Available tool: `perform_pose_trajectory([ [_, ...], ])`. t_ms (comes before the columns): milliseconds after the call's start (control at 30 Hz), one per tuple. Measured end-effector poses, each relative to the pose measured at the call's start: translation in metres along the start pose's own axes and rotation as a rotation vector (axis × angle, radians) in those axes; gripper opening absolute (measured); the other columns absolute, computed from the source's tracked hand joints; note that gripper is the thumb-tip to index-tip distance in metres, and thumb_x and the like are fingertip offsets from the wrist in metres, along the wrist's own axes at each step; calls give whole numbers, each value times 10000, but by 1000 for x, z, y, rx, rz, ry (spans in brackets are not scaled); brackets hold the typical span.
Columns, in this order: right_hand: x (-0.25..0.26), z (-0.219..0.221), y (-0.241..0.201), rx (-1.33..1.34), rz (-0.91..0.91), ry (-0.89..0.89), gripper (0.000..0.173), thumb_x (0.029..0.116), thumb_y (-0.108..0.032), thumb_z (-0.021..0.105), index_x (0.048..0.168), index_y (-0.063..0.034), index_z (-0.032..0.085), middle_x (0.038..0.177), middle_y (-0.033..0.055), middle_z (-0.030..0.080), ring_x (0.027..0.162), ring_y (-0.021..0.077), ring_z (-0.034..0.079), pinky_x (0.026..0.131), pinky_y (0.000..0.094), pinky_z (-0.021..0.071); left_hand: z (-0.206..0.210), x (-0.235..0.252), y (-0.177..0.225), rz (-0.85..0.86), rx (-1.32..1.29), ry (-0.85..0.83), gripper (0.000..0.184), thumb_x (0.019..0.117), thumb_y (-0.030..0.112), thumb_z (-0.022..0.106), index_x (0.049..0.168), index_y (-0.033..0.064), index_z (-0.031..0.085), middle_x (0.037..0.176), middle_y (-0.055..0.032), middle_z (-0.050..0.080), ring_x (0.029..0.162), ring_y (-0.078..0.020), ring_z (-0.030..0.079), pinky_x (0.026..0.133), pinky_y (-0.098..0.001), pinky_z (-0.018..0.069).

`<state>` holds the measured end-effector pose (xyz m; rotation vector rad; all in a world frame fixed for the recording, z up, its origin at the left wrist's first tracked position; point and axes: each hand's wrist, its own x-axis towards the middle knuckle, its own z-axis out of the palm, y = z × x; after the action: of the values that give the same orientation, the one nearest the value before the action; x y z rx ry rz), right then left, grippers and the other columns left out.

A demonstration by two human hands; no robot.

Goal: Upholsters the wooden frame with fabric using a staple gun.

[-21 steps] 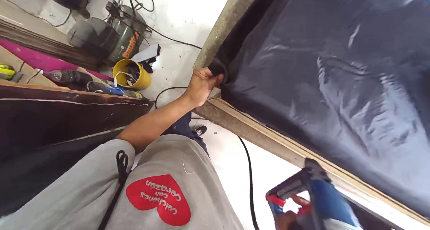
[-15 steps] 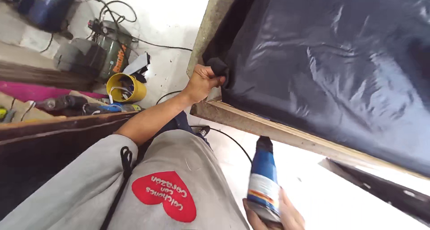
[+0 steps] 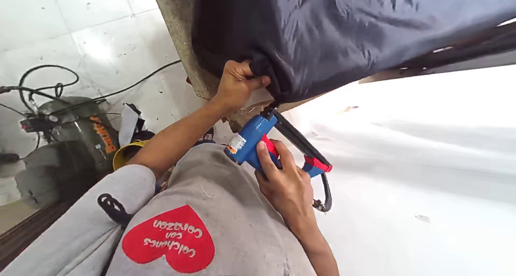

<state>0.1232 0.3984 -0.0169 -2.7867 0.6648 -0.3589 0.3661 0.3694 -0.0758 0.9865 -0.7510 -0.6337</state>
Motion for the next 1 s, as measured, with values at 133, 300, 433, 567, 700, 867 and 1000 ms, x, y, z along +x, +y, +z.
perform_pose_trajectory([
  [133,8,8,-23,-39,100,2,561,884,-156,697,1435,-201,606,1236,246,646,762,298,695,506,378,522,-2,2,-2,-25,-28,-12,123,820,-97,731,819,25,752,822,-10,755,803,-54,708,787,-287,607],
  [300,14,16,-29,-65,122,9,565,903,-137,657,1460,-206,589,1332,258,622,807,302,711,543,375,540,-5,4,-2,-34,-23,-23,133,826,-91,731,815,39,757,814,2,757,786,-47,709,769,-279,610],
  [433,8,-1,-8,193,66,-28,592,873,-161,678,1458,-168,589,1259,230,651,864,289,712,577,393,568,-21,7,6,-71,187,46,71,904,-8,689,873,27,742,837,-1,755,797,-77,716,790,-332,620],
  [567,-31,-44,47,433,55,36,661,854,-243,716,1481,-137,535,1407,132,622,1105,171,693,787,330,610,-38,0,47,177,594,204,162,1017,120,613,1126,28,688,1026,29,720,915,-51,688,852,-299,594],
  [700,-63,-49,135,511,174,182,565,815,-235,717,1356,-85,656,1194,65,734,1022,120,716,834,340,624,9,-17,91,730,847,157,119,1020,93,581,1090,66,674,1017,30,685,937,-58,646,820,-255,539],
  [867,-75,-77,236,759,205,470,530,766,-185,833,1250,-10,704,1097,85,752,1011,105,714,893,294,617,156,-21,52,792,1064,-543,162,986,201,638,1137,168,685,1074,-4,704,1130,-192,638,1064,-413,477],
  [1000,-87,-121,325,761,185,650,483,819,-208,804,1254,-37,684,1108,40,746,1034,56,697,921,268,603,232,27,-14,571,1332,-946,331,1036,320,555,1230,98,703,1354,-146,656,1403,-378,498,1177,-551,390],
])
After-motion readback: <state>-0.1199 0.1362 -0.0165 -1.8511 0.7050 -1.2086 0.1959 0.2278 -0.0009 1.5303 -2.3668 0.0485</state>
